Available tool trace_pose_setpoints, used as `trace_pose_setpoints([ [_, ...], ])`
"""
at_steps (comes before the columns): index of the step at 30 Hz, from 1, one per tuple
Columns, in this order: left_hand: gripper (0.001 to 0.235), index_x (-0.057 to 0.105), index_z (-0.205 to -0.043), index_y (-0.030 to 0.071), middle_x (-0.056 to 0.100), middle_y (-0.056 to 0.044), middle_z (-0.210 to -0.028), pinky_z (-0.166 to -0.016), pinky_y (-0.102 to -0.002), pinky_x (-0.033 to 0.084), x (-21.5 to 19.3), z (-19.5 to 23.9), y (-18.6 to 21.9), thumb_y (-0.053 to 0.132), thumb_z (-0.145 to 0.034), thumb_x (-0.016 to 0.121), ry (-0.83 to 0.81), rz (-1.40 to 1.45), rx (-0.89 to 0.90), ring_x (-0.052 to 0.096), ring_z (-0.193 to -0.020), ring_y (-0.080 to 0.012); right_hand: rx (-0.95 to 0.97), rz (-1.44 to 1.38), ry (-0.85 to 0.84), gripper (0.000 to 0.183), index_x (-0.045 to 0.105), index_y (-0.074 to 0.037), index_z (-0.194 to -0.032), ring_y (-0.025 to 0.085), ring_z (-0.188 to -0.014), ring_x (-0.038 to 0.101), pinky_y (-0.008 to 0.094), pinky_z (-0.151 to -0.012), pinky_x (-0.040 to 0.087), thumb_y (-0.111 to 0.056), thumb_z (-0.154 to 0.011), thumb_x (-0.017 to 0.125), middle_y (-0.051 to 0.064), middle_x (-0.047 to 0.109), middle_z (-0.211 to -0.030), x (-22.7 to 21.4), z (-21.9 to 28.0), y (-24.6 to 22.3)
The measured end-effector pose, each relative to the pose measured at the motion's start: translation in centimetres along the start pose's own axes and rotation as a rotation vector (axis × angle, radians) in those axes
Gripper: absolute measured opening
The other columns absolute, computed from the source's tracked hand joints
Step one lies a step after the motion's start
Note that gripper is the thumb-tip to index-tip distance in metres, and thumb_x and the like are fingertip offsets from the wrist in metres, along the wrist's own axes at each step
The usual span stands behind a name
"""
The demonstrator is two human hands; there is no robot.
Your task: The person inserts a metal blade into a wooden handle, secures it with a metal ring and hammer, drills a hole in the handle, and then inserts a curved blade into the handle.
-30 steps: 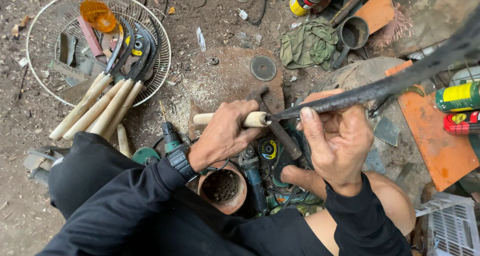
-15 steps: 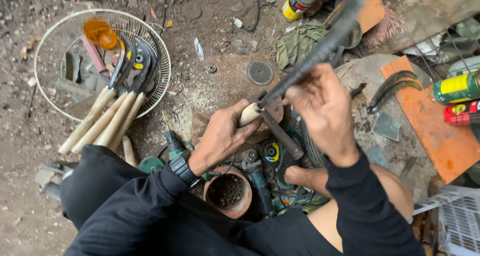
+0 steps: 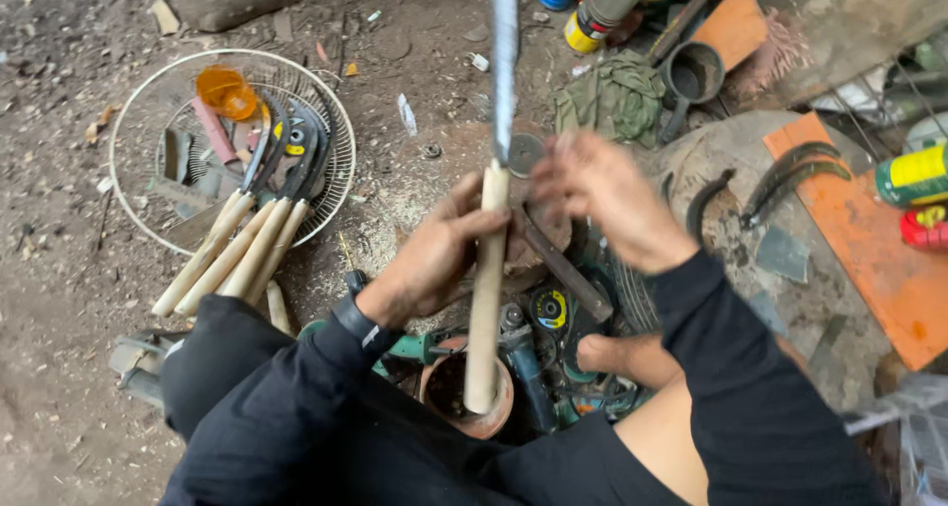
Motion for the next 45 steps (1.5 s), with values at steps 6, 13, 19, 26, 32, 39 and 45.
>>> trace_pose_setpoints([
  [6, 0.062, 0.033, -0.149, 0.001, 0.070, -0.013, -0.101, -0.083, -0.041, 0.065, -3.0, -1.5, 3.9, 0.010, -0.095, 0.062, 0.184, 0.073, 0.125, 0.074, -0.090, -0.0236, 0.246, -0.068, -0.378, 0.050, 0.040, -0.016, -0.141, 0.018, -0.092, 0.074, 0.033, -0.073, 0.064, -0.034, -0.098, 0.059, 0.005, 0.066, -0.108, 6.9, 2.7, 4.4],
  [13, 0.082, 0.040, -0.143, -0.019, 0.068, -0.025, -0.120, -0.090, -0.044, 0.061, -5.7, -1.8, 4.9, 0.054, -0.107, 0.045, 0.179, 0.077, 0.242, 0.071, -0.110, -0.0313, 0.232, -0.280, -0.228, 0.030, 0.047, -0.002, -0.119, 0.011, -0.051, 0.054, 0.026, -0.042, 0.046, -0.009, -0.096, 0.066, 0.004, 0.053, -0.072, 9.3, 4.1, 4.0],
  [19, 0.067, 0.045, -0.122, -0.001, 0.065, -0.026, -0.121, -0.093, -0.042, 0.064, -11.4, -3.4, 10.8, 0.062, -0.097, 0.041, 0.360, 0.253, 0.491, 0.071, -0.111, -0.0303, 0.268, -0.388, -0.329, 0.025, 0.050, 0.000, -0.115, 0.011, -0.046, 0.052, 0.025, -0.039, 0.043, -0.003, -0.094, 0.062, 0.004, 0.050, -0.069, 10.0, 5.8, 4.1],
  [26, 0.042, 0.051, -0.093, 0.006, 0.050, 0.000, -0.071, -0.052, -0.027, 0.043, -14.8, -5.5, 11.3, 0.046, -0.106, 0.049, 0.393, 0.369, 0.602, 0.048, -0.058, -0.0106, 0.287, -0.363, -0.396, 0.038, 0.044, 0.003, -0.123, 0.014, -0.049, 0.058, 0.025, -0.036, 0.045, -0.006, -0.092, 0.063, 0.008, 0.055, -0.077, 11.3, 6.1, 5.8],
  [32, 0.032, 0.052, -0.086, 0.006, 0.042, 0.005, -0.060, -0.039, -0.027, 0.027, -16.3, -5.5, 10.9, 0.031, -0.106, 0.049, 0.576, 0.304, 0.675, 0.033, -0.044, -0.0063, 0.187, -0.050, -0.245, 0.043, 0.040, 0.002, -0.127, 0.014, -0.056, 0.063, 0.028, -0.044, 0.054, -0.016, -0.095, 0.064, 0.009, 0.059, -0.081, 11.4, 5.4, 7.7],
  [39, 0.025, 0.051, -0.087, 0.006, 0.044, 0.003, -0.060, -0.039, -0.027, 0.027, -15.1, -4.4, 11.4, 0.021, -0.106, 0.046, 0.506, 0.367, 0.724, 0.031, -0.043, -0.0062, 0.276, -0.358, -0.310, 0.038, 0.045, 0.001, -0.129, 0.014, -0.057, 0.060, 0.028, -0.049, 0.051, -0.026, -0.103, 0.052, 0.009, 0.058, -0.082, 11.0, 6.0, 8.7],
  [45, 0.026, 0.053, -0.090, 0.003, 0.039, 0.005, -0.062, -0.041, -0.026, 0.025, -14.2, -4.1, 11.4, 0.020, -0.109, 0.047, 0.443, 0.443, 0.722, 0.031, -0.047, -0.0061, 0.252, -0.553, -0.450, 0.045, 0.048, 0.006, -0.128, 0.014, -0.050, 0.053, 0.025, -0.043, 0.045, -0.035, -0.110, 0.047, 0.010, 0.054, -0.078, 11.7, 6.7, 7.9],
])
Point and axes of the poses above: each hand's wrist, its own z-axis away from the middle knuckle, its own x-axis out of the palm, y = z × x, the point moved 4 cm from there along -z, towards the middle knuckle
